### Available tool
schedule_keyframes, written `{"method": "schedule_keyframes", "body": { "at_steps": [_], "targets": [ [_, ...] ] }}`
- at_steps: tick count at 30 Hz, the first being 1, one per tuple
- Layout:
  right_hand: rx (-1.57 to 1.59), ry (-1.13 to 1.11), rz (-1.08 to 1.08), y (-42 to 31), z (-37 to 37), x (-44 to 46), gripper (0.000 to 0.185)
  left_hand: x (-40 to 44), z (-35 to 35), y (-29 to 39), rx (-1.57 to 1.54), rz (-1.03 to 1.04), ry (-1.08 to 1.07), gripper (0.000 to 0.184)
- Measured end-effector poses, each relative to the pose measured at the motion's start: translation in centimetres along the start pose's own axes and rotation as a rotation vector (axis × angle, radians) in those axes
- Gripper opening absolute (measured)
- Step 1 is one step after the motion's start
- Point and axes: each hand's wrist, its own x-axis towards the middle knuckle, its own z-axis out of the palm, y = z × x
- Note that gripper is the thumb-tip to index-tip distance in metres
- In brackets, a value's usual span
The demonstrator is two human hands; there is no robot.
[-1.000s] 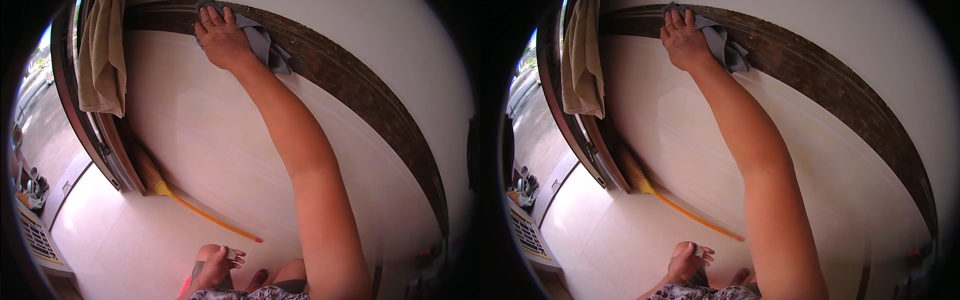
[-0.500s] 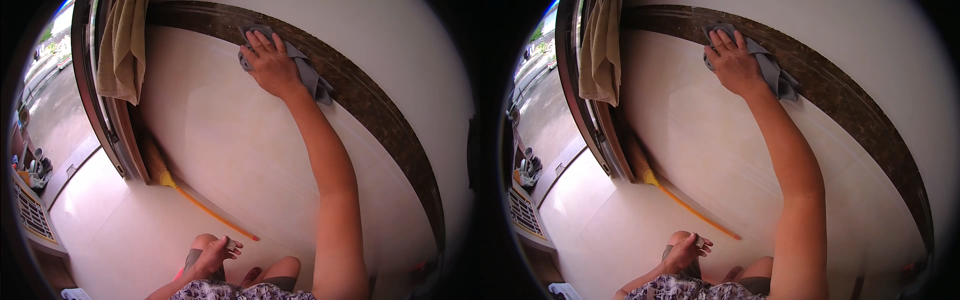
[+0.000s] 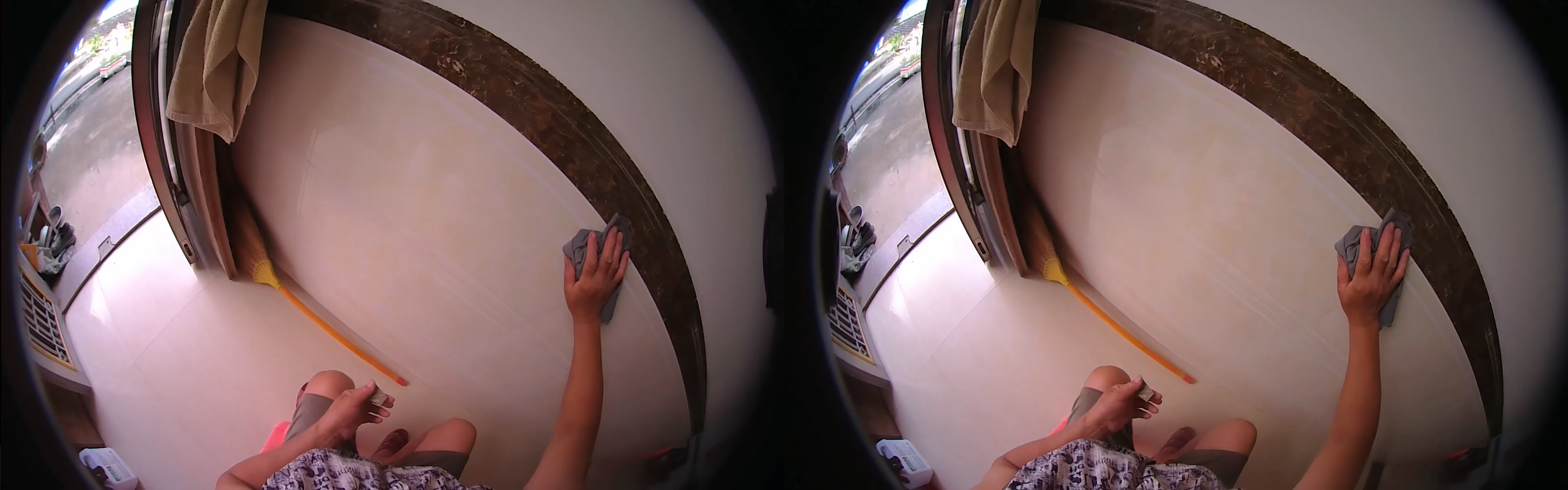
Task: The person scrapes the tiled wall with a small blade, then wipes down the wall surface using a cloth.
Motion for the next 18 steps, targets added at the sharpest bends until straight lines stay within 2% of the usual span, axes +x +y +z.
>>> {"method": "schedule_keyframes", "body": {
  "at_steps": [4,8,11,13,18],
  "targets": [
    [0.049,-0.052,-0.055,-2.2,0.1,5.4,0.068,0.3,-0.7,-0.1,-0.100,-0.080,0.117,0.043],
    [0.117,-0.051,-0.163,-6.8,2.1,13.5,0.069,0.4,-1.2,0.4,-0.146,-0.065,0.120,0.044],
    [0.144,-0.029,-0.211,-10.4,4.3,19.0,0.065,-0.4,-0.3,1.4,-0.099,0.001,0.197,0.044],
    [0.155,0.070,-0.265,-12.6,5.9,22.5,0.063,-1.1,0.2,2.1,-0.020,0.104,0.228,0.044],
    [0.166,0.162,-0.312,-17.7,8.6,30.1,0.053,-2.0,0.4,3.5,0.022,0.191,0.304,0.044]
  ]
}}
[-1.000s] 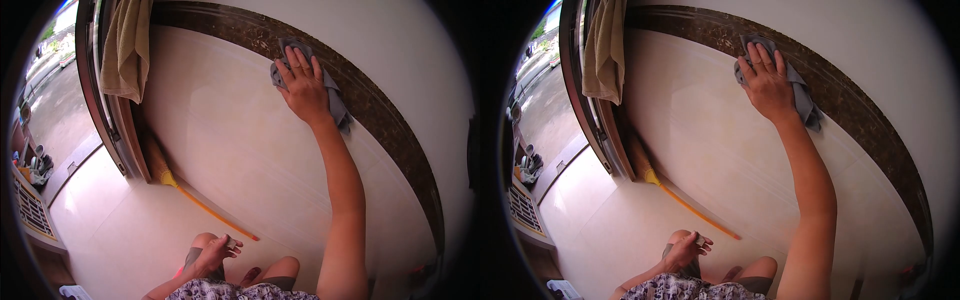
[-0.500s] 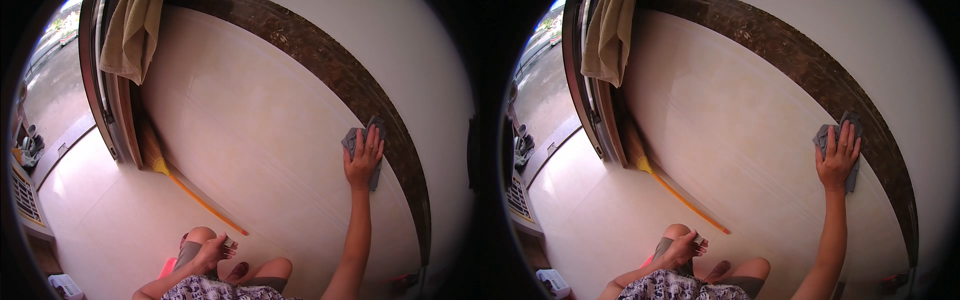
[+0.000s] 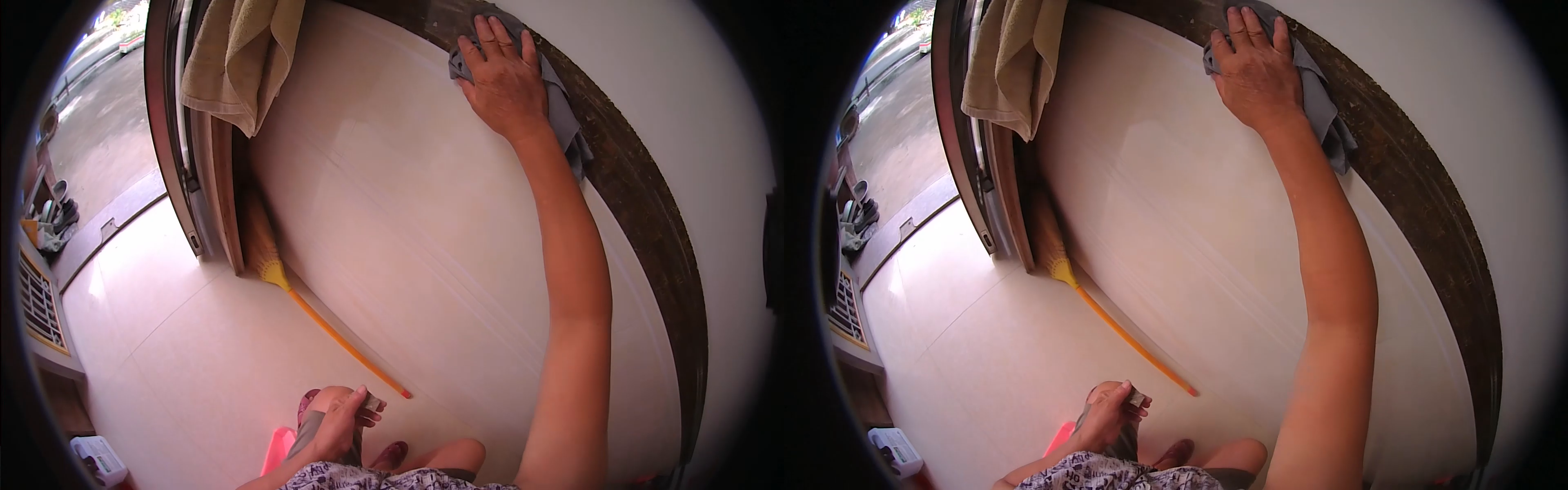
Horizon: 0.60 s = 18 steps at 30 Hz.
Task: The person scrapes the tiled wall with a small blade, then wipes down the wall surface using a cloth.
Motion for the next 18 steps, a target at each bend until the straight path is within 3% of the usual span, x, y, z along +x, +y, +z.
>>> {"method": "schedule_keyframes", "body": {
  "at_steps": [4,9,13,15,18],
  "targets": [
    [0.084,0.019,-0.013,-1.3,2.9,5.6,0.040,0.0,-0.4,0.0,0.002,0.069,-0.013,0.043],
    [0.178,0.018,-0.039,-2.7,5.4,8.6,0.037,-0.3,-0.1,0.5,0.002,0.101,0.020,0.042],
    [0.051,-0.002,-0.113,-4.3,4.7,6.3,0.039,-0.2,0.3,0.2,0.012,0.034,0.027,0.033],
    [0.030,-0.125,-0.144,-6.7,5.4,2.8,0.042,-0.1,0.4,0.1,0.022,0.039,0.024,0.033],
    [0.075,-0.135,-0.130,-8.6,5.4,-2.1,0.038,0.2,-0.2,0.0,0.047,0.053,0.008,0.037]
  ]
}}
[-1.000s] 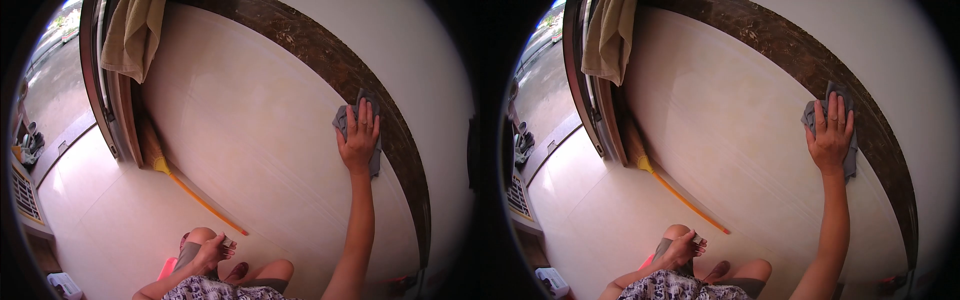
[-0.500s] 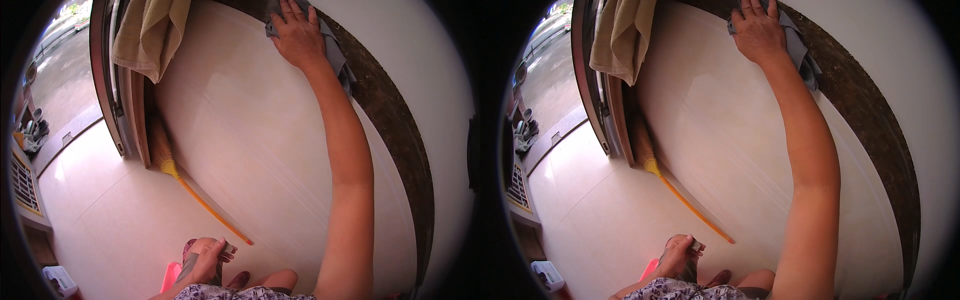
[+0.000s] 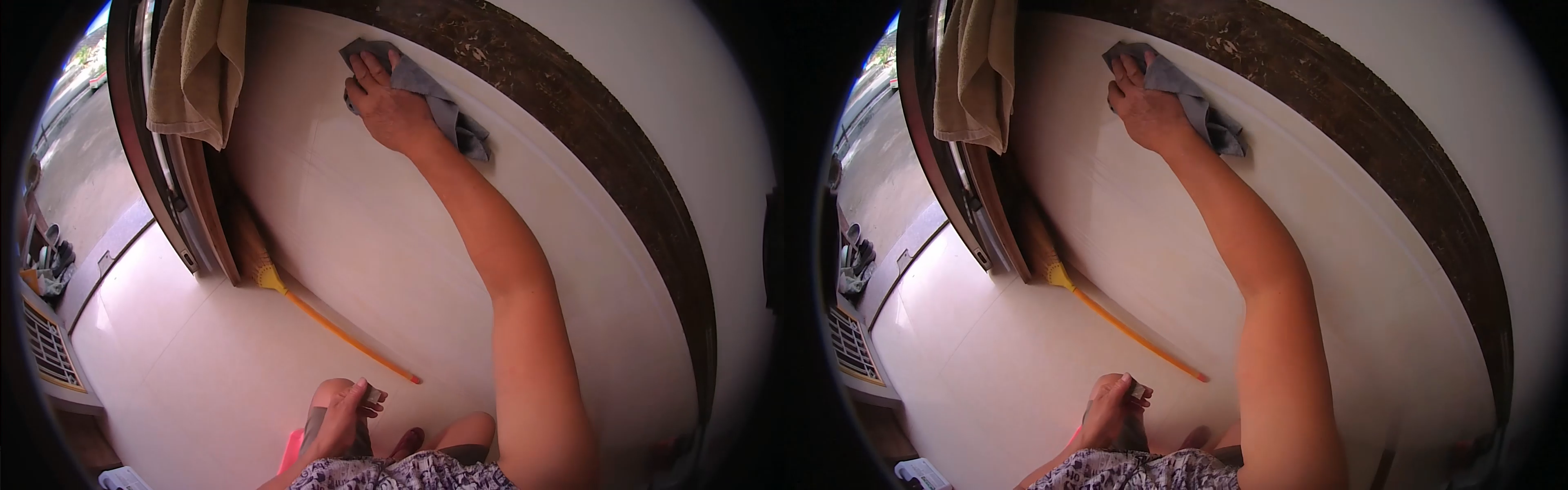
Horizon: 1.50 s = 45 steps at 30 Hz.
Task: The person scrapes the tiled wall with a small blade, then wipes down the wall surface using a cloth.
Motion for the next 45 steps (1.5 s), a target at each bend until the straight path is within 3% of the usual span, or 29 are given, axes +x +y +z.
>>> {"method": "schedule_keyframes", "body": {
  "at_steps": [3,7,9,12,20,26,37,41,45],
  "targets": [
    [0.030,-0.014,0.045,-1.6,-1.3,-5.8,0.039,0.2,-0.1,0.0,0.047,0.015,-0.044,0.042],
    [0.095,-0.143,0.112,-1.5,-4.9,-15.1,0.060,-0.4,0.3,0.3,0.107,0.070,-0.062,0.036],
    [0.142,-0.173,0.177,-0.4,-7.8,-19.3,0.059,-0.2,0.2,0.0,0.113,0.058,-0.066,0.037],
    [0.114,-0.133,0.297,1.4,-10.8,-25.9,0.082,0.4,0.0,-1.1,0.113,0.021,-0.084,0.038],
    [-0.028,-0.120,0.315,5.9,-16.7,-37.1,0.067,0.2,0.6,-1.9,0.087,-0.058,-0.107,0.040],
    [-0.032,-0.137,0.350,6.4,-16.0,-31.4,0.065,1.4,-0.4,-2.8,0.009,-0.137,-0.085,0.038],
    [0.052,0.002,0.180,3.7,-7.0,-12.9,0.065,0.6,-0.4,-0.9,-0.051,-0.095,-0.036,0.039],
    [-0.011,0.059,0.137,2.0,-3.4,-7.8,0.059,0.6,-0.2,-0.7,-0.024,-0.067,-0.017,0.034],
    [-0.001,0.081,0.074,-0.9,-1.4,-4.8,0.041,0.7,-0.5,-1.2,-0.014,-0.055,-0.032,0.034]
  ]
}}
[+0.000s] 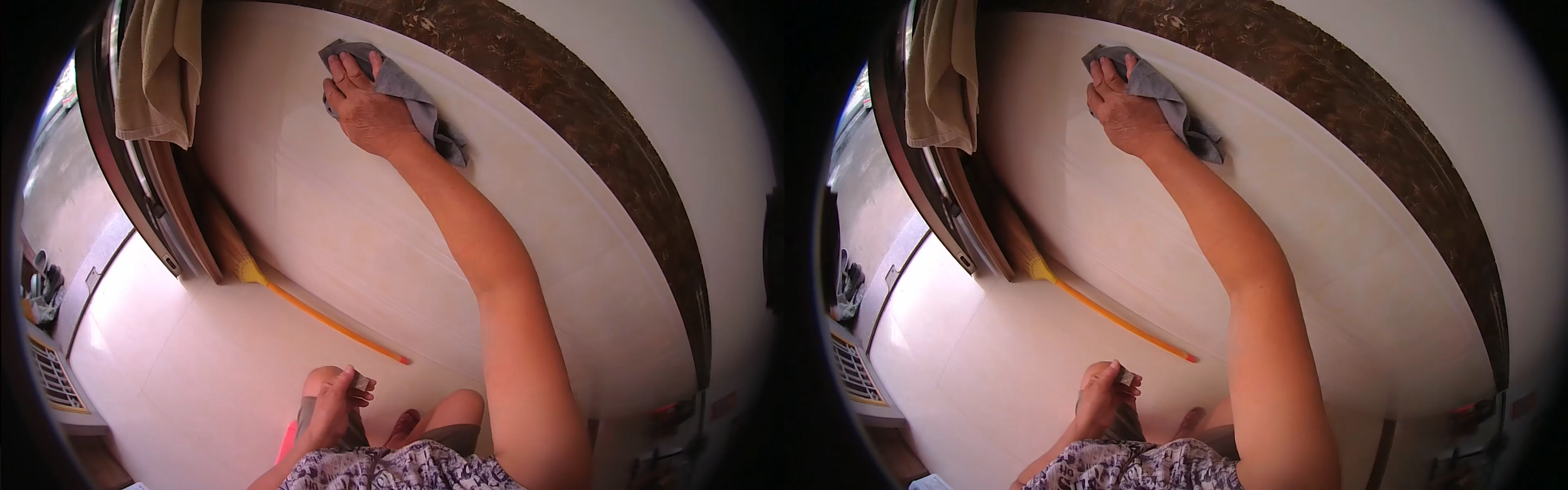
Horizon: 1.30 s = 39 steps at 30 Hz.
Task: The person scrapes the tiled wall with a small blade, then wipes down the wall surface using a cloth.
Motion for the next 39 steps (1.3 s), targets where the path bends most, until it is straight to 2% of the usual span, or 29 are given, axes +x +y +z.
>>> {"method": "schedule_keyframes", "body": {
  "at_steps": [2,7,9,13,15,19,22,29,34,39],
  "targets": [
    [0.034,-0.029,-0.027,-1.2,1.5,0.1,0.033,0.2,0.2,-0.5,0.026,0.015,0.009,0.036],
    [0.183,-0.086,-0.110,-3.1,2.1,-4.6,0.034,-0.2,0.4,-0.5,0.093,0.062,0.002,0.037],
    [0.182,-0.174,-0.181,-3.3,0.7,-8.4,0.035,0.0,0.5,-0.7,0.119,0.091,-0.006,0.037],
    [0.185,-0.282,-0.127,-2.8,-4.7,-17.1,0.040,0.2,0.5,-1.0,0.148,0.088,0.034,0.037],
    [0.186,-0.311,-0.099,-2.0,-6.8,-22.2,0.044,0.3,0.2,-1.0,0.173,0.109,-0.013,0.039],
    [0.172,-0.382,0.055,1.2,-12.3,-29.7,0.074,-0.1,0.5,-1.1,0.153,0.102,-0.042,0.042],
    [0.048,-0.365,0.139,4.1,-15.8,-32.6,0.077,0.1,0.7,-1.6,0.144,0.033,-0.038,0.042],
    [-0.107,-0.243,0.266,4.8,-15.8,-30.2,0.073,-0.5,1.4,-1.9,0.105,0.005,-0.128,0.040],
    [-0.091,-0.199,0.265,2.9,-11.9,-23.1,0.073,-0.7,1.4,-1.3,0.104,-0.011,-0.099,0.043],
    [0.058,-0.226,0.217,0.9,-7.3,-14.5,0.071,-0.4,1.0,-1.1,0.075,0.007,-0.065,0.041]
  ]
}}
